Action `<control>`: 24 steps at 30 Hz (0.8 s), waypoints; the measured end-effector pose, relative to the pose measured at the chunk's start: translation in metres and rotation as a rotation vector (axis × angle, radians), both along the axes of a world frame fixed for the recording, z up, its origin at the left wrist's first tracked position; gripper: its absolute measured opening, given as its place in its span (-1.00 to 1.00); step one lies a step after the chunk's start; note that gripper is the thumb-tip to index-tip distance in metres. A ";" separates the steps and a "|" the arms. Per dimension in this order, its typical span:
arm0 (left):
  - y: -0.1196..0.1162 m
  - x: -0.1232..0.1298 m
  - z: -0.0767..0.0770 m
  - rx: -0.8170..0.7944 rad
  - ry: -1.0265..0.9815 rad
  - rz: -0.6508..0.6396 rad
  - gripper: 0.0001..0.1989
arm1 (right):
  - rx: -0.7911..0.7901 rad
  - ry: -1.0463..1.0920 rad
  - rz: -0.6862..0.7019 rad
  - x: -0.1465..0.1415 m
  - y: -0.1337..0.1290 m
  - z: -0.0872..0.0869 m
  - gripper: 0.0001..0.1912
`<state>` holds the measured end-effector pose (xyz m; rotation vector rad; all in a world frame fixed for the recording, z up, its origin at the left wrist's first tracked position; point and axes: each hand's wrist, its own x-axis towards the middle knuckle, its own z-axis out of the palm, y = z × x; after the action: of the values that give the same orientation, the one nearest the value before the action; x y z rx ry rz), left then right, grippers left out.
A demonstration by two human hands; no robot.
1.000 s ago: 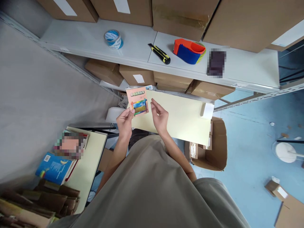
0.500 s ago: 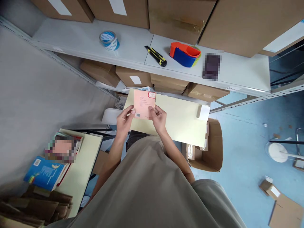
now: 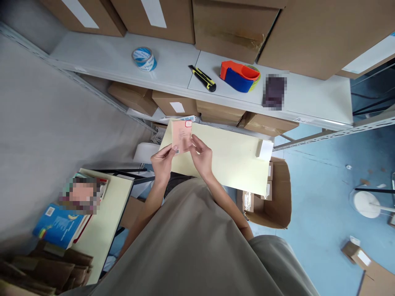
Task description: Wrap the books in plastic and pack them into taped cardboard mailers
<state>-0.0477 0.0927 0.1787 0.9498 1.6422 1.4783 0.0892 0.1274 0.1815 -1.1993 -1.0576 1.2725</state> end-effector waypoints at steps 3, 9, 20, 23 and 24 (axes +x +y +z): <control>-0.005 0.016 0.007 0.126 0.216 -0.057 -0.71 | -0.012 0.069 0.085 -0.008 -0.006 0.003 -0.34; -0.005 0.012 0.019 0.169 0.346 -0.214 -0.65 | -0.055 0.067 0.047 0.006 -0.001 0.000 -0.43; 0.009 -0.033 0.003 0.019 -0.086 -0.238 -0.49 | -0.069 0.118 0.168 0.025 0.004 -0.001 -0.28; 0.004 -0.038 0.009 0.062 0.061 -0.224 -0.63 | 0.051 0.100 0.170 0.028 0.002 0.004 -0.42; 0.002 -0.041 0.013 0.099 0.131 -0.224 -0.69 | 0.107 0.071 0.167 0.029 0.001 0.007 -0.50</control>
<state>-0.0885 0.0946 0.1913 1.2664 1.5076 1.3785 0.1185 0.1287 0.1881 -0.9949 -1.1773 1.3585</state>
